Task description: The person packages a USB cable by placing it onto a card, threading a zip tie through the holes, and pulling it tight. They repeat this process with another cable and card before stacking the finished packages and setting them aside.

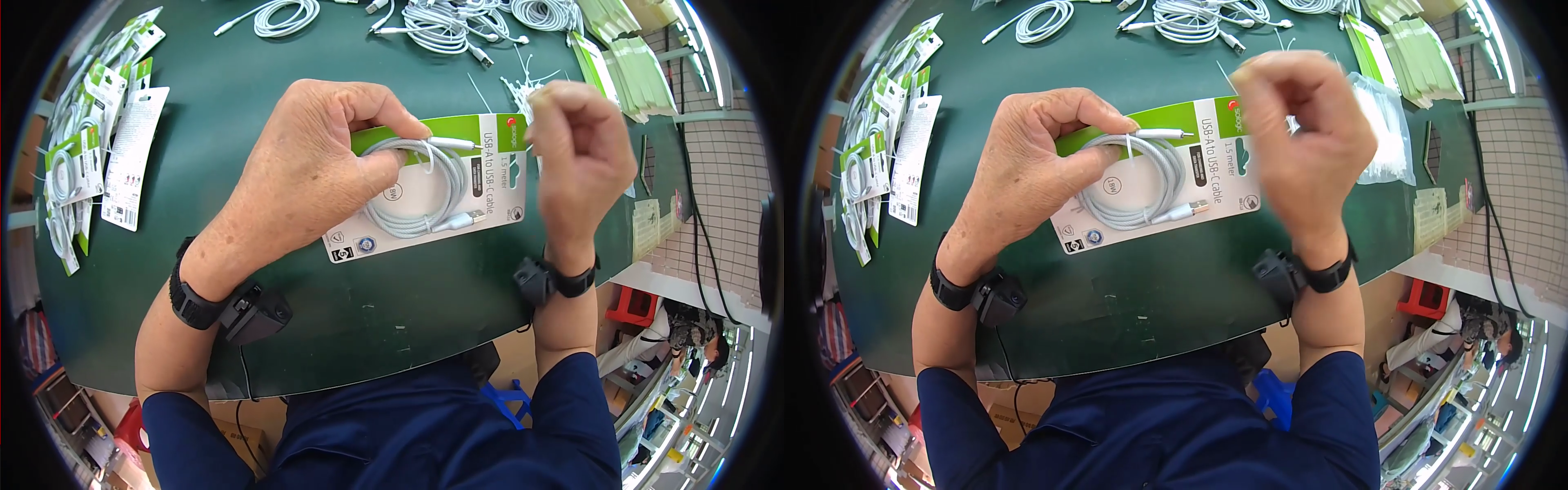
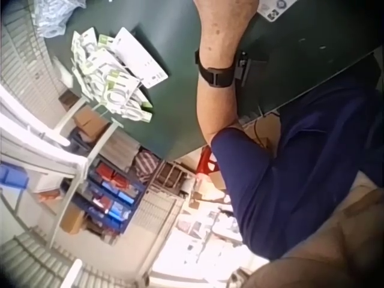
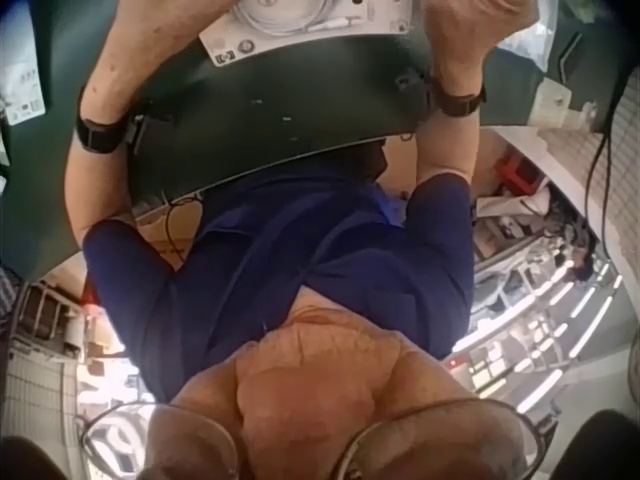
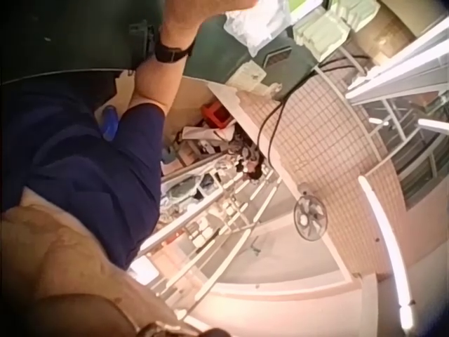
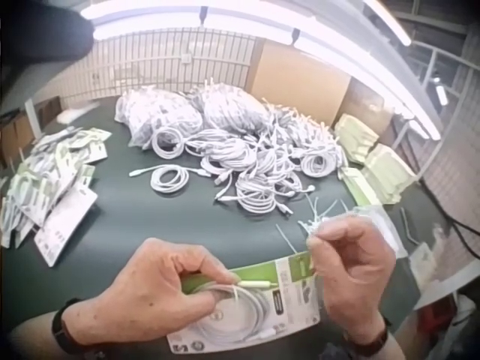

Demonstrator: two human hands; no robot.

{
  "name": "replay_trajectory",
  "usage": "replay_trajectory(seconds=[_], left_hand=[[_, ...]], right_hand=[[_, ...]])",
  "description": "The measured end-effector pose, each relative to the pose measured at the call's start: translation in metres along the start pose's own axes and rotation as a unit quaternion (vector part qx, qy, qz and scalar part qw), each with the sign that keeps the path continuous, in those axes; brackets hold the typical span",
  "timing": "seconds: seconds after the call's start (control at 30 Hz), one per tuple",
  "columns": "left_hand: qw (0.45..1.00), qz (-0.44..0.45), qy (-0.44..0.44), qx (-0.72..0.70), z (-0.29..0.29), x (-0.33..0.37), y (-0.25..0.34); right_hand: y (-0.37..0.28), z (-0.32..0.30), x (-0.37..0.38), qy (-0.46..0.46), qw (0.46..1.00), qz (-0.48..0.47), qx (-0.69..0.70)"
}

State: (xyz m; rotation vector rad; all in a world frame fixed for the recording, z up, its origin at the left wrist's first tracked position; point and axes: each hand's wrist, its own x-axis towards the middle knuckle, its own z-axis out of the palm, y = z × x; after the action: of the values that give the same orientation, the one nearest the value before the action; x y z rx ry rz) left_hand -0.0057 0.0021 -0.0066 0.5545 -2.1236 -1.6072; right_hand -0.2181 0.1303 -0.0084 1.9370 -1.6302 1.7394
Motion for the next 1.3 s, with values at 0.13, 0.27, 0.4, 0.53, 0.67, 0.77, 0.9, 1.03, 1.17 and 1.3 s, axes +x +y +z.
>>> replay_trajectory(seconds=[0.13, 0.27, 0.4, 0.53, 0.67, 0.77, 0.9, 1.03, 1.17, 1.3], left_hand=[[1.0, 0.02, 0.0, 0.002, -0.002, -0.003, 0.006], [1.0, 0.021, -0.01, -0.003, -0.002, -0.004, 0.011], [0.999, 0.03, -0.014, -0.022, -0.002, -0.007, 0.013], [0.998, 0.046, -0.023, -0.035, 0.0, -0.007, 0.011], [0.996, 0.088, -0.02, -0.007, 0.0, -0.007, 0.011], [0.996, 0.089, -0.022, 0.023, -0.001, -0.007, 0.014], [0.997, 0.068, -0.018, 0.026, 0.002, -0.008, 0.014], [0.987, 0.14, 0.001, 0.076, 0.003, -0.006, 0.012], [0.968, 0.2, -0.021, 0.148, 0.007, -0.009, 0.018], [0.943, 0.257, -0.024, 0.211, 0.011, -0.01, 0.019]], right_hand=[[0.015, -0.011, 0.006, 0.059, 0.961, 0.255, 0.094], [0.019, -0.001, -0.001, -0.191, 0.873, 0.365, 0.26], [0.017, 0.013, -0.018, -0.277, 0.845, 0.311, 0.335], [0.011, 0.01, -0.037, -0.214, 0.847, 0.322, 0.365], [0.011, 0.016, -0.042, -0.152, 0.848, 0.333, 0.383], [0.024, 0.018, -0.046, -0.162, 0.827, 0.347, 0.412], [0.04, 0.024, -0.049, -0.213, 0.772, 0.381, 0.462], [0.029, 0.027, -0.029, -0.213, 0.742, 0.431, 0.466], [0.014, 0.022, -0.011, -0.28, 0.702, 0.472, 0.454], [0.011, 0.018, -0.012, -0.308, 0.705, 0.471, 0.431]])
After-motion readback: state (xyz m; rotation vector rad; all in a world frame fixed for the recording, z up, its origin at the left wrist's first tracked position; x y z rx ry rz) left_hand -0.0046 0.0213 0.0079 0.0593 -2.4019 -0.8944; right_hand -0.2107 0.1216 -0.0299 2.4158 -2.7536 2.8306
